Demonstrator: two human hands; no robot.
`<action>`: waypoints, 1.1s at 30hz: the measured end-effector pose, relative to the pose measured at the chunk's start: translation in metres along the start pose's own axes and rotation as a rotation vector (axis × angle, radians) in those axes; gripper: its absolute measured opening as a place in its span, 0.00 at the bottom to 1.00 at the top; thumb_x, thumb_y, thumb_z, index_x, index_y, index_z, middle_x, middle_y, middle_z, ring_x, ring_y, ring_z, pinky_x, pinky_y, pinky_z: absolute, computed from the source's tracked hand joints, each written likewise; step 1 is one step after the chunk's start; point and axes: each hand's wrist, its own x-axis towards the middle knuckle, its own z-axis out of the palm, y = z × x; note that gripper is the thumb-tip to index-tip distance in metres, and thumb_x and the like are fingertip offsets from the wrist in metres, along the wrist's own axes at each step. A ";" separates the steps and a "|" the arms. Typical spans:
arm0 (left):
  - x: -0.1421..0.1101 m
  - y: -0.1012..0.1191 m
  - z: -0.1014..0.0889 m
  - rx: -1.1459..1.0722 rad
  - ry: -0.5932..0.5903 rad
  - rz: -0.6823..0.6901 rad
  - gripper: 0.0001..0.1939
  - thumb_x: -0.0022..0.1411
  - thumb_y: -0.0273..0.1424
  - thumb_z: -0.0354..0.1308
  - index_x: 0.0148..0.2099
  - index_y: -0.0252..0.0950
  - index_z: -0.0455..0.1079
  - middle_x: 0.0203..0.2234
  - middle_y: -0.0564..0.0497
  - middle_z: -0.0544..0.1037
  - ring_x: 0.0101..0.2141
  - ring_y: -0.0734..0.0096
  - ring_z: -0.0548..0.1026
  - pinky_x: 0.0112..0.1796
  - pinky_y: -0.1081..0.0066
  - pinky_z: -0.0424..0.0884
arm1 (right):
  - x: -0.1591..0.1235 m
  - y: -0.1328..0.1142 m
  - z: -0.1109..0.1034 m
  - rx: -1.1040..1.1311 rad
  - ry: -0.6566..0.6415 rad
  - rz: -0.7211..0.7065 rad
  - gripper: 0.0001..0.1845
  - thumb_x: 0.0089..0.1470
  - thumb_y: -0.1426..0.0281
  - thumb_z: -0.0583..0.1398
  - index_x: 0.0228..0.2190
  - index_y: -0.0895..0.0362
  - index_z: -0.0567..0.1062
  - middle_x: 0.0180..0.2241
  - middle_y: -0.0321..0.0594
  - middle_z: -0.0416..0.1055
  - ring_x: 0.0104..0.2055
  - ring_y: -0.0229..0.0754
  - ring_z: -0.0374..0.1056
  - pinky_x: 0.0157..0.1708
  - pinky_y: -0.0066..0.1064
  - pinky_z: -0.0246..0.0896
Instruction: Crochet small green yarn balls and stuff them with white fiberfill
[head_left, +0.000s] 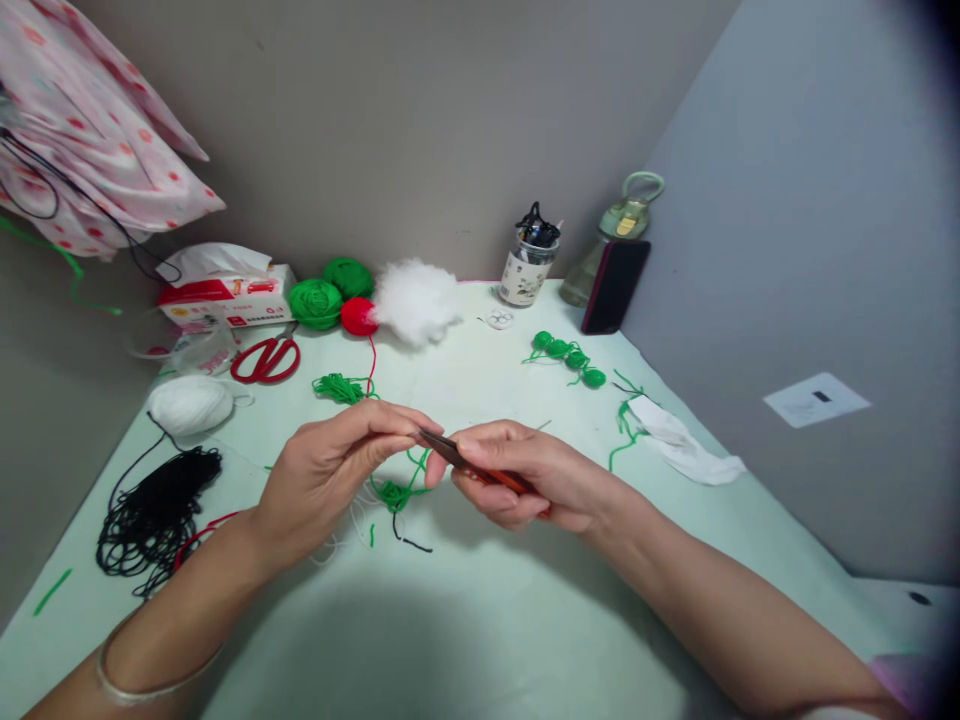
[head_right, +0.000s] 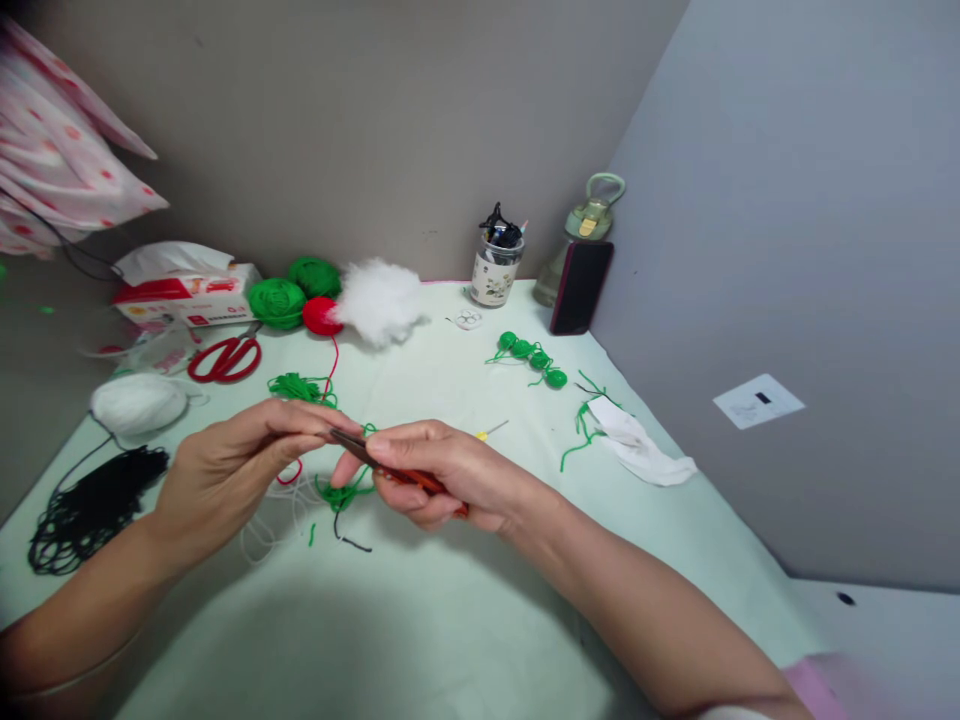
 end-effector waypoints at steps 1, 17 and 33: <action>0.000 0.001 0.000 -0.002 0.000 -0.014 0.07 0.69 0.26 0.59 0.41 0.42 0.78 0.40 0.50 0.86 0.42 0.65 0.83 0.45 0.67 0.79 | 0.000 0.000 0.000 -0.009 0.008 -0.006 0.18 0.67 0.59 0.57 0.41 0.61 0.78 0.18 0.23 0.53 0.15 0.25 0.37 0.14 0.23 0.31; 0.001 0.007 -0.002 0.010 -0.056 -0.096 0.08 0.72 0.29 0.57 0.40 0.42 0.77 0.31 0.55 0.85 0.35 0.71 0.81 0.40 0.72 0.77 | -0.002 -0.005 0.004 -0.250 0.105 -0.078 0.20 0.66 0.58 0.58 0.42 0.61 0.81 0.18 0.24 0.51 0.17 0.28 0.40 0.15 0.24 0.33; 0.000 0.006 -0.006 0.014 -0.080 -0.201 0.11 0.73 0.33 0.56 0.37 0.40 0.76 0.31 0.53 0.84 0.35 0.71 0.81 0.39 0.73 0.77 | -0.006 -0.005 0.010 -0.512 0.247 -0.103 0.21 0.66 0.54 0.57 0.38 0.59 0.79 0.19 0.27 0.53 0.20 0.29 0.44 0.20 0.26 0.39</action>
